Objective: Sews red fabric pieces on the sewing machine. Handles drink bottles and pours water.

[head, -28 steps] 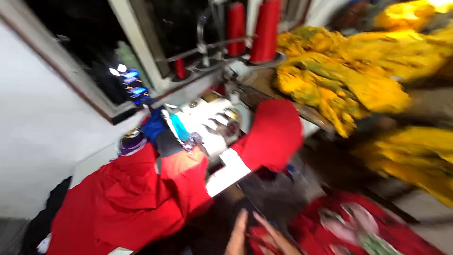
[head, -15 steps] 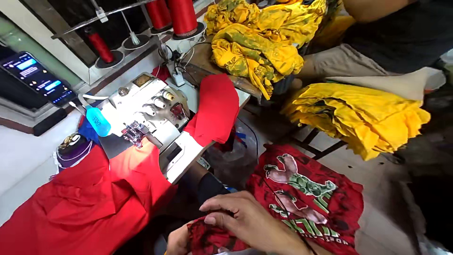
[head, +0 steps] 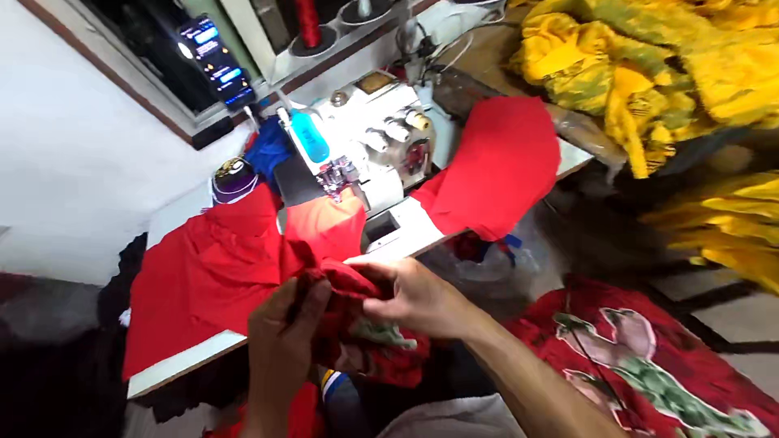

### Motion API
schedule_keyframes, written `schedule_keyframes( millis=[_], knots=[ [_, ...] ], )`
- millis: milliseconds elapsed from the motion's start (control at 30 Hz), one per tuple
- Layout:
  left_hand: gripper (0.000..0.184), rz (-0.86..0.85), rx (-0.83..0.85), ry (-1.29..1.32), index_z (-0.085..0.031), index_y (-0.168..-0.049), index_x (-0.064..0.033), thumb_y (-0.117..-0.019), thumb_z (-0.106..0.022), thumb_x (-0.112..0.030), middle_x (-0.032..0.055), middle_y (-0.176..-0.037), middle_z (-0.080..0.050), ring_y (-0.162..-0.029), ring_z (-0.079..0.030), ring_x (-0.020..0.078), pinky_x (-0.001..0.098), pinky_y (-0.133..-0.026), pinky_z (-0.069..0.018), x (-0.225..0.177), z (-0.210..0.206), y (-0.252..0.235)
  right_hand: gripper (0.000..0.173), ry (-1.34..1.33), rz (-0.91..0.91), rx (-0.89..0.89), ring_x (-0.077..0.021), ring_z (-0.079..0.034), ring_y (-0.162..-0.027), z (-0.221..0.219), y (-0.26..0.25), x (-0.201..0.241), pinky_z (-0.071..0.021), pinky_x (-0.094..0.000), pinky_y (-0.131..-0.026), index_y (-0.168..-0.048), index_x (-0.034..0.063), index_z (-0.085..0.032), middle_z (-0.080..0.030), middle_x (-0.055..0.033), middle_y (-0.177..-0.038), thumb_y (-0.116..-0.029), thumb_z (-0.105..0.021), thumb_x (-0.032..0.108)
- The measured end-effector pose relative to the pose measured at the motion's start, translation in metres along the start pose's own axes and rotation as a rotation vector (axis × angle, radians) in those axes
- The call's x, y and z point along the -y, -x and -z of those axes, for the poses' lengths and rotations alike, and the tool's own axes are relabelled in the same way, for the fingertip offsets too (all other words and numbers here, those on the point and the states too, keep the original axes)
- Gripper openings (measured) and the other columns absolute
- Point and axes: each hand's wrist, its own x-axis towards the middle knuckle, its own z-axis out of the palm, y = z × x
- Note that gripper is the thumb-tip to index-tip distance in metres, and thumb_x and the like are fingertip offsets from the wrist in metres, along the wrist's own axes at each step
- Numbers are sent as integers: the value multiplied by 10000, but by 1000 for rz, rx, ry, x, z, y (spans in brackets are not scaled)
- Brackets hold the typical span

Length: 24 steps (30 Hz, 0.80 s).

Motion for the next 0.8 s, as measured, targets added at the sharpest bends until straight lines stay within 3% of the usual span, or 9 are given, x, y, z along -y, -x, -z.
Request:
schedule_keyframes(
  millis=[67, 133, 333, 433, 533, 600, 667, 733, 800],
  knots=[
    [134, -1, 21, -99, -757, -975, -178, -988, -654, -263, -109, -845, -730, -765, -687, -10, 197, -695, -597, -1, 27, -17, 206, -106, 126, 91, -10, -683, -763, 8, -28, 2, -591, -208, -690, -1074, 85, -745, -740, 32, -872, -875, -761, 137],
    [135, 14, 61, -69, -766, -1028, -182, -992, -649, -239, -82, -880, -743, -780, -698, 20, 223, -705, -606, -5, 46, -30, 158, -294, 183, 215, -45, -685, -757, 22, -51, 16, -593, -220, -684, -1022, 41, -739, -734, 2, -852, -877, -770, 97],
    [134, 18, -32, -75, -745, -992, -166, -1018, -616, -191, -87, -815, -726, -692, -682, 10, 207, -619, -595, -41, 73, -58, 216, -307, 17, 152, -67, -693, -775, 34, -93, 55, -600, -254, -689, -1049, 66, -705, -731, -14, -896, -858, -790, 120],
    [113, -84, 8, -149, -757, -983, -168, -994, -645, -167, -107, -834, -738, -713, -686, -11, 183, -647, -596, -45, 97, -70, 139, -512, 91, 241, -54, -707, -790, 39, -97, 63, -612, -245, -708, -1009, 89, -664, -743, -1, -893, -878, -684, 47],
    [74, -159, 52, -177, -759, -934, -194, -941, -695, -159, -135, -824, -734, -710, -676, -31, 162, -647, -584, -45, 120, -83, 313, -619, 197, 373, -87, -733, -837, 47, -101, 77, -631, -256, -736, -1080, 85, -597, -748, -31, -959, -833, -695, -79],
    [67, -180, 77, -231, -753, -922, -190, -923, -703, -145, -138, -815, -729, -685, -669, -34, 148, -621, -576, -49, 138, -90, 588, -422, 242, 395, -82, -730, -869, 54, -105, 84, -631, -237, -756, -1298, 63, -537, -739, -31, -1011, -778, -764, -93],
    [45, -179, 63, -357, -754, -920, -167, -915, -715, -146, -133, -799, -722, -661, -653, -51, 137, -602, -561, -54, 155, -101, 685, -78, 221, 287, -34, -662, -732, 57, -111, 89, -580, -192, -653, -1364, 81, -571, -704, 7, -889, -746, -856, 2],
    [65, -191, 3, -496, -748, -947, -119, -915, -720, -168, -126, -806, -706, -669, -622, -85, 130, -625, -543, -58, 173, -122, 467, 284, 191, 97, -86, -666, -765, 53, -119, 95, -575, -306, -719, -1231, 119, -685, -721, -13, -916, -801, -866, 145],
    [132, -232, -87, -558, -744, -991, -111, -937, -714, -229, -124, -856, -698, -727, -613, -96, 135, -689, -533, -64, 196, -142, 291, 489, 331, -106, -124, -690, -772, 47, -126, 106, -588, -366, -743, -1125, 95, -739, -743, -45, -950, -856, -809, 182]
  ],
)
